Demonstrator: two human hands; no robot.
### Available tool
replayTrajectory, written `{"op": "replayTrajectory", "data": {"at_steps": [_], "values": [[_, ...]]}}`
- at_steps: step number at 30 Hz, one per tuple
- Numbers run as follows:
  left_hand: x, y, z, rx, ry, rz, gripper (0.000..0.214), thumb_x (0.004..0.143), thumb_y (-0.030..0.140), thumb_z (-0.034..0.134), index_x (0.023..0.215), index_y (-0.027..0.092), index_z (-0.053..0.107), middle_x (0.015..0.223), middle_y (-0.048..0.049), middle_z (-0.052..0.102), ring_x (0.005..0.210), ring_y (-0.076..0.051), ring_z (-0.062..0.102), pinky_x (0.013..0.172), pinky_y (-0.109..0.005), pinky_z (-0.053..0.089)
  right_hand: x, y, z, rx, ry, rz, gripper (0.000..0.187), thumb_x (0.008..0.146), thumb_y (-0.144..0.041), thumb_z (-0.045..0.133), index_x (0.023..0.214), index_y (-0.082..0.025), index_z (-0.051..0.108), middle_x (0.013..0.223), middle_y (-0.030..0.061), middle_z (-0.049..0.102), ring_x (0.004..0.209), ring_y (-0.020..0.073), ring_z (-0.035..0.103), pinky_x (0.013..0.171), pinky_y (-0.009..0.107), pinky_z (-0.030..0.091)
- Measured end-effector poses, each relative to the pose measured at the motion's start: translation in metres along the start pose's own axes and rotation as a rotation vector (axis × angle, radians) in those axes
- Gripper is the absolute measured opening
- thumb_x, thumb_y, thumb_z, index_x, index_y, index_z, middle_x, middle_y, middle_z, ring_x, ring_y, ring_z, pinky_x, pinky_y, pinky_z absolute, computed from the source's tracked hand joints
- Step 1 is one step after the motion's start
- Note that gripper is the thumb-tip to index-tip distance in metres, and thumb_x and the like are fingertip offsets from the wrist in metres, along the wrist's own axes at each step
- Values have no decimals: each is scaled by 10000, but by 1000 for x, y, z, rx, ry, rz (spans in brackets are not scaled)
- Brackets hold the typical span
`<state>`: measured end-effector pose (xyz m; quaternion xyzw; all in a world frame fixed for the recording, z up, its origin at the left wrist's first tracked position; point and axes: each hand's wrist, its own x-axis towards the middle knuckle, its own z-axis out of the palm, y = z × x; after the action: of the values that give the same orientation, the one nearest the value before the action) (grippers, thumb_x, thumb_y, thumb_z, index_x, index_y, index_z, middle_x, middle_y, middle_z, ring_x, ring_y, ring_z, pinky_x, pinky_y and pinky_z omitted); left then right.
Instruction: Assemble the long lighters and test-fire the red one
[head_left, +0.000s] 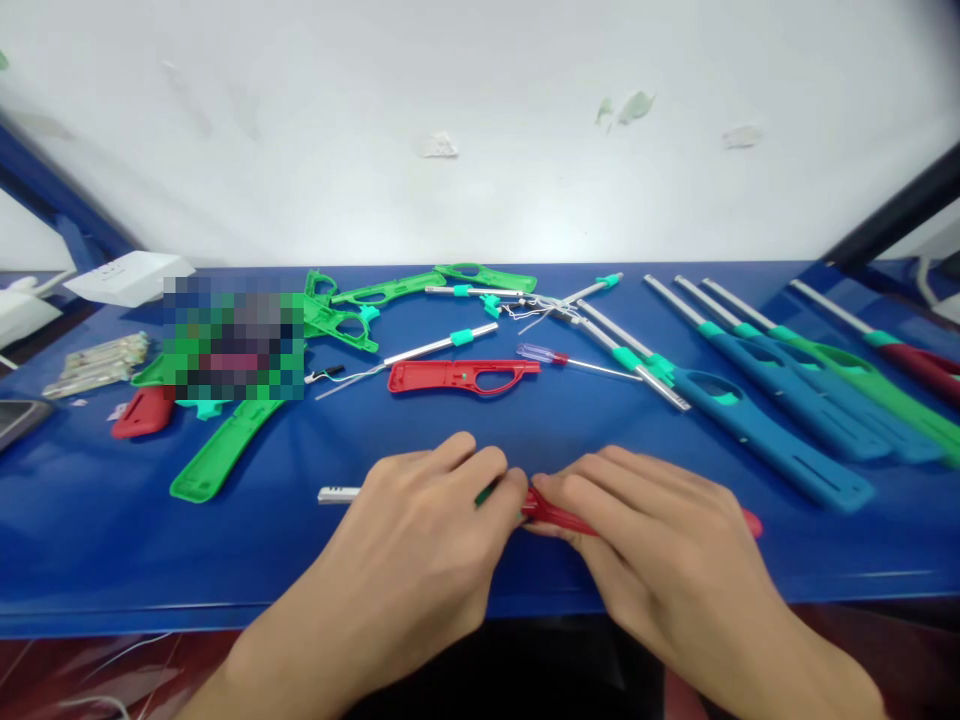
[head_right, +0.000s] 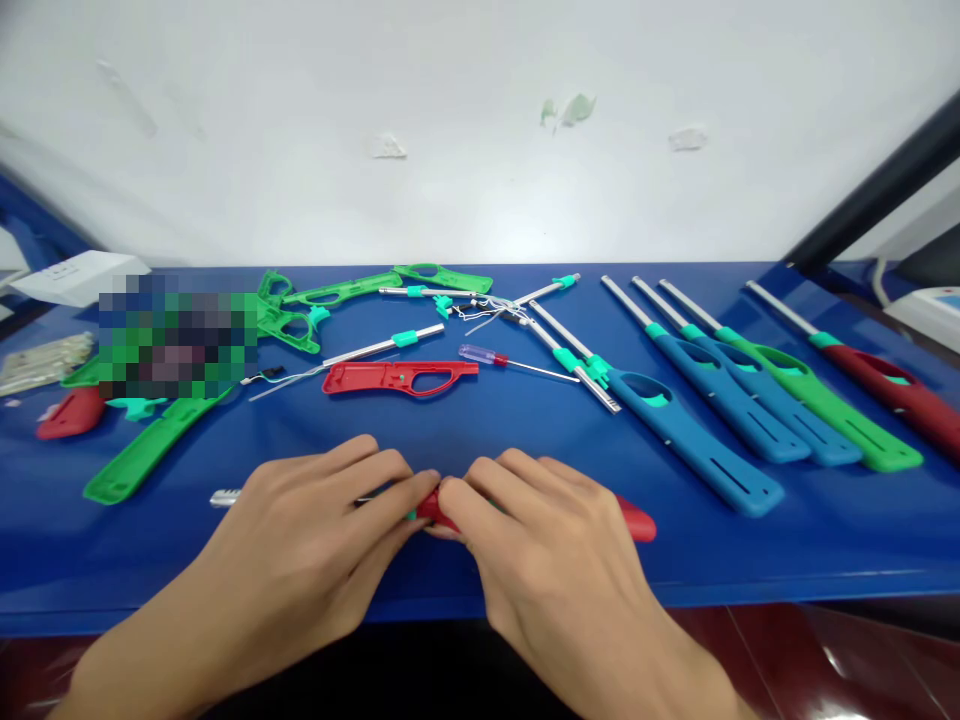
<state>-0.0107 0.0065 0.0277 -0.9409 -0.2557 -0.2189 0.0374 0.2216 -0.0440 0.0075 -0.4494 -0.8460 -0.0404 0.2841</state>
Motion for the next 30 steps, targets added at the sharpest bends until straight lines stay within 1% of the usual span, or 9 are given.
{"op": "replayTrajectory", "data": {"at_steps": [3, 6, 10, 13, 18, 21, 24, 28, 30], "values": [[-3, -6, -3, 19, -13, -10, 326, 1147, 54, 503, 1127, 139, 817, 967, -68, 842, 754, -270, 762, 551, -417, 566, -3, 2, -1, 3, 6, 31, 227, 1149, -119, 599, 1099, -236, 787, 958, 24, 841, 783, 183, 757, 759, 331, 586], [-10, -11, -6, 10, -11, -38, 307, 1198, 132, 511, 1188, 146, 817, 1012, -73, 854, 786, -280, 796, 618, -434, 620, -9, 4, 1, -5, 19, 55, 175, 1165, -164, 640, 1237, -246, 776, 1081, 36, 870, 863, 202, 798, 838, 358, 606], [-13, -8, -7, -27, -46, -86, 320, 1206, 141, 491, 1277, 171, 801, 1151, -89, 856, 876, -288, 828, 651, -444, 648, -13, 5, 3, -47, -9, 50, 258, 1158, -143, 621, 1368, -266, 707, 1146, 36, 858, 942, 244, 809, 911, 409, 594], [-8, -3, -5, -32, -61, -50, 328, 1227, 200, 489, 1210, 169, 816, 1124, -90, 853, 841, -296, 807, 581, -438, 597, -11, 4, 3, -66, -12, 9, 247, 1138, -104, 602, 1316, -245, 698, 1106, 35, 859, 908, 245, 806, 862, 408, 585], [0, -2, -1, -51, -7, 13, 397, 1107, -23, 458, 1022, 157, 802, 875, -22, 760, 704, -240, 700, 548, -405, 525, -8, 1, 4, -65, 27, -32, 238, 1116, -71, 597, 1266, -218, 709, 1117, 50, 891, 892, 241, 815, 834, 412, 589], [3, -3, 0, -77, 67, 31, 403, 1043, -65, 479, 848, 174, 738, 779, 1, 680, 648, -203, 610, 524, -384, 470, -7, 1, 6, -22, 68, -29, 302, 1080, -12, 590, 1272, -210, 714, 1100, 35, 902, 859, 217, 819, 801, 390, 596], [4, -3, 1, -85, 98, 31, 395, 1022, -76, 503, 793, 176, 703, 749, 11, 643, 622, -181, 546, 522, -373, 438, -5, 2, 7, -6, 93, -40, 335, 1056, 13, 583, 1270, -194, 737, 1061, 35, 903, 831, 212, 825, 762, 379, 608], [3, -7, 0, -87, 79, 36, 373, 1033, -61, 515, 841, 173, 733, 771, 4, 672, 652, -200, 562, 536, -389, 436, -4, 4, 4, -4, 40, 12, 241, 1145, -109, 590, 1256, -235, 763, 1129, 31, 909, 915, 218, 862, 846, 392, 670], [2, -10, -2, -90, 65, 35, 363, 1052, -48, 522, 884, 173, 756, 799, 3, 704, 666, -205, 589, 558, -391, 459, -8, 8, 0, -4, -22, 56, 244, 1198, -256, 590, 1369, -279, 763, 1210, 28, 911, 1000, 229, 880, 869, 395, 703]]}}
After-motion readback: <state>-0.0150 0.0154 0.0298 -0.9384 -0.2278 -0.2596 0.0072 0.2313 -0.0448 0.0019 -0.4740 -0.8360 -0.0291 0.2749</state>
